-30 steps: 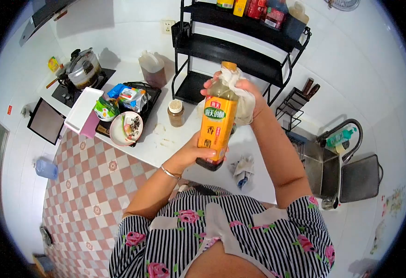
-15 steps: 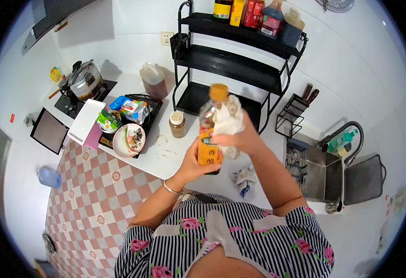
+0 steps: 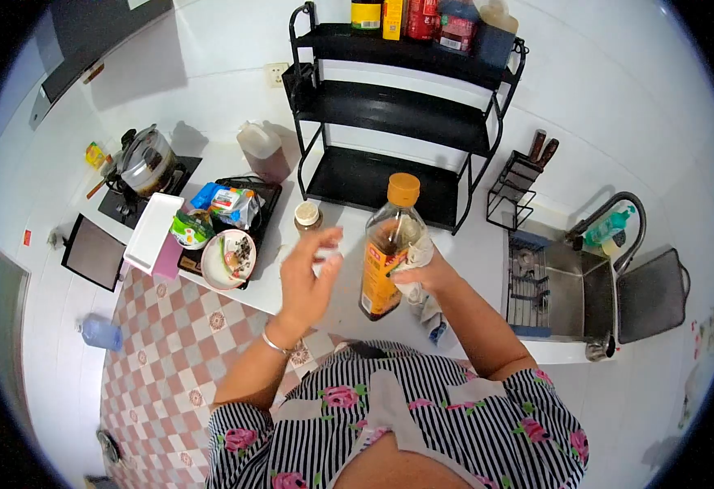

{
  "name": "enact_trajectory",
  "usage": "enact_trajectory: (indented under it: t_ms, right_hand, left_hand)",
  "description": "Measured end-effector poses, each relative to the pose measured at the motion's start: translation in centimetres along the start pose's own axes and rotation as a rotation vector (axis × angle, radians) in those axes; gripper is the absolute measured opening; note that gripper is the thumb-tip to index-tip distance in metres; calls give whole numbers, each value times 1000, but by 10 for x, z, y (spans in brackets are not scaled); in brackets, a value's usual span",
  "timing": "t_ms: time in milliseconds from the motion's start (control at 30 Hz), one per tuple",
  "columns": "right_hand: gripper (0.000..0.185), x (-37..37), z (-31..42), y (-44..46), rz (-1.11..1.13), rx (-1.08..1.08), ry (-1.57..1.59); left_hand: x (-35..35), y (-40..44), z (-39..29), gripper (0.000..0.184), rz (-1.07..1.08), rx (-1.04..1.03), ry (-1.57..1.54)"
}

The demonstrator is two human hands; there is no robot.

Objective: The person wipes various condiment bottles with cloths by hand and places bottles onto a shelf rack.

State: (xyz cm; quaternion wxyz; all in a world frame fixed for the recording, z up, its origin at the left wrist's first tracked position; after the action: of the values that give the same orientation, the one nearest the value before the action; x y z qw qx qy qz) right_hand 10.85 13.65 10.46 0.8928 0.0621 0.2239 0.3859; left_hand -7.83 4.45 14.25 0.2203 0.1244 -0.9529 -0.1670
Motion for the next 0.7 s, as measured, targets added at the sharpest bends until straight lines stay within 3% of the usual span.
enact_trajectory:
  t_ms: [100,200,233,333,367,500,600,700]
  right_hand:
    - [85,-3,-8,-7,149,-106,193]
    - [84,1,-41,-14,261,-257,401]
    - [84,-3,-45,-17,303,-293,420]
    - [87,-16,-38,-20,208,-221,375]
    - [86,-16,-41,-22,195,-300,388]
    - [84,-25,-20,-29,140,-255,103]
    - [89,-44,-1,-32,-55,4,-226]
    - [97,-31,-5,-27,-37,8,-378]
  left_hand:
    - [5,28,-40,57,191,-94,-290]
    - [-28,36,-46,58,548,-69,-594]
    - [-36,34,-54,50,594,1,-648]
    - [-47,33,-43,36,546,87,-689]
    - [-44,33,-46,22,466,171,-731]
    - [-51,30,-38,16,280,198,-651]
    - [-51,28,-43,17,134,186,-519]
    - [-56,26,-57,25,11,100,-245]
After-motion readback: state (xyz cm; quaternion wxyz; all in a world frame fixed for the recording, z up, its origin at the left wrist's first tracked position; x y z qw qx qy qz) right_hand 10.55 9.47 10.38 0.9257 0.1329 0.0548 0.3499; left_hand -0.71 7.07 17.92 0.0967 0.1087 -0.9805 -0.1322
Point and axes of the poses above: each hand's wrist, its own y-axis towards the middle knuckle, its own x-axis out of the back of the hand, z = x × y, the point moved 3 cm from there along y, towards the middle knuckle, and after that the axes turned 4 degrees about x, right-handed, at the moved point
